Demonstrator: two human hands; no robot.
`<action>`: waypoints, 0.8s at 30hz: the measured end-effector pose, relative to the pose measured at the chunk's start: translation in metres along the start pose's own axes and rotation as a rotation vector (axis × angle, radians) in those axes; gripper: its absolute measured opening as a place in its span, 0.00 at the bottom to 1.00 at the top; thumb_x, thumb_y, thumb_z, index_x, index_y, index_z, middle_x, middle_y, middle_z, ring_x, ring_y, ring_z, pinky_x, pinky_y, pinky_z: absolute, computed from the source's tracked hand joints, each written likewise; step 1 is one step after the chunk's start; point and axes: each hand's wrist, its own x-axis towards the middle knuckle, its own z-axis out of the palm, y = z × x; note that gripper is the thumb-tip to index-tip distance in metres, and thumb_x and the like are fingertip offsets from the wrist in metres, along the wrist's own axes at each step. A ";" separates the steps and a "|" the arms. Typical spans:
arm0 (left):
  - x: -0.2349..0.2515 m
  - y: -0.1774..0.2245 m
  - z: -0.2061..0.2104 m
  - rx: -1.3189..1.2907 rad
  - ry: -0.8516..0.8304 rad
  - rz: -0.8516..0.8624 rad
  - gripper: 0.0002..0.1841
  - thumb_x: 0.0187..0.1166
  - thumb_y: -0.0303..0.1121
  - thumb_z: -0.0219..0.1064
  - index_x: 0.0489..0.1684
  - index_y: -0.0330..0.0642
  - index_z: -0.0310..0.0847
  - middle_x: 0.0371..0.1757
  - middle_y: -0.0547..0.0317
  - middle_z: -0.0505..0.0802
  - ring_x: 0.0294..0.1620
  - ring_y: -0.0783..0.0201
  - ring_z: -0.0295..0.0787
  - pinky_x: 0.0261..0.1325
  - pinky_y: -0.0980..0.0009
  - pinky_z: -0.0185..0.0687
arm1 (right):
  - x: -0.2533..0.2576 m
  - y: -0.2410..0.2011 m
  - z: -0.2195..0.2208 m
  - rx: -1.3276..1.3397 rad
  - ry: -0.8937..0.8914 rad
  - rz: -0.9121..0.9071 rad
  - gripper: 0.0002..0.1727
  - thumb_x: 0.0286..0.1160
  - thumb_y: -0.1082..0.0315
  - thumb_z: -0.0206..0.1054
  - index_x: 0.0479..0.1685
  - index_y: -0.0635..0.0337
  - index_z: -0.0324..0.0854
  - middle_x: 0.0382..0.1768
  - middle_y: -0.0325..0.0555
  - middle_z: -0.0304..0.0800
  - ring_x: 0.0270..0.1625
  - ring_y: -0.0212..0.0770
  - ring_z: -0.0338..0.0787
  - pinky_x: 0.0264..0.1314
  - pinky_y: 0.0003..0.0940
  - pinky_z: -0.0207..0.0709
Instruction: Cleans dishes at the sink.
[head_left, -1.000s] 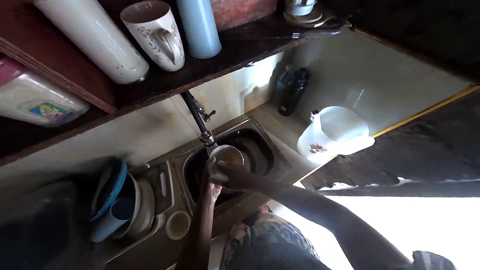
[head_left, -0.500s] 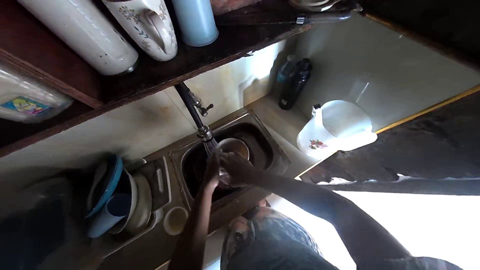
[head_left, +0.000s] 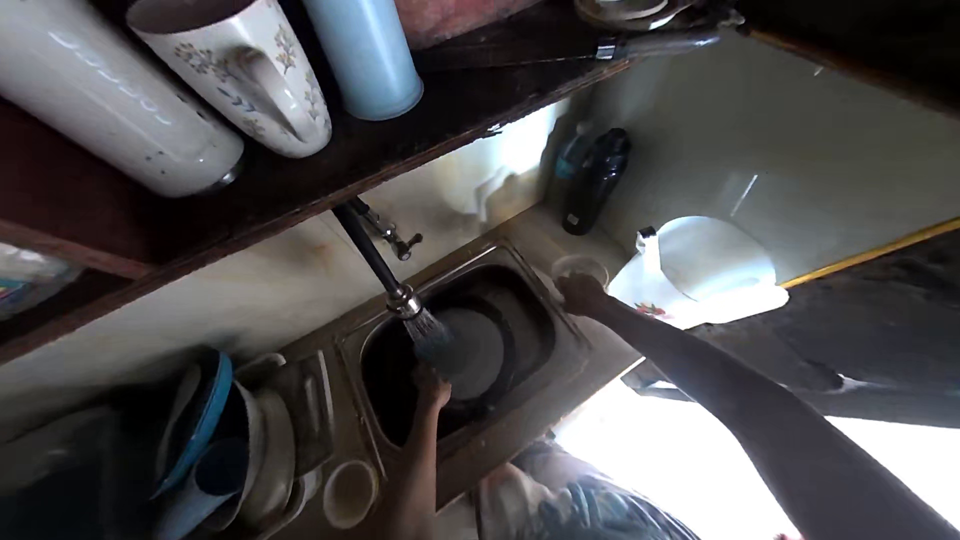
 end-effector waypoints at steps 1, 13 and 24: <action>0.003 0.003 0.009 0.013 -0.024 -0.007 0.36 0.85 0.40 0.63 0.86 0.25 0.58 0.89 0.31 0.62 0.92 0.40 0.51 0.92 0.48 0.46 | 0.005 0.005 0.000 -0.020 -0.009 0.025 0.28 0.79 0.64 0.69 0.76 0.66 0.75 0.74 0.70 0.77 0.78 0.69 0.76 0.78 0.66 0.67; 0.038 0.022 -0.011 0.236 0.304 0.064 0.45 0.74 0.38 0.74 0.92 0.35 0.53 0.93 0.33 0.55 0.94 0.35 0.42 0.91 0.34 0.29 | -0.009 0.024 -0.011 0.179 0.399 0.067 0.19 0.77 0.68 0.70 0.65 0.63 0.84 0.69 0.67 0.82 0.75 0.66 0.79 0.78 0.63 0.70; -0.026 0.042 -0.001 -1.324 -0.126 -0.107 0.27 0.90 0.52 0.52 0.77 0.43 0.71 0.67 0.43 0.85 0.63 0.50 0.83 0.60 0.50 0.82 | -0.041 -0.039 0.020 0.880 0.194 0.054 0.21 0.89 0.63 0.60 0.76 0.60 0.78 0.69 0.61 0.86 0.72 0.56 0.85 0.77 0.55 0.74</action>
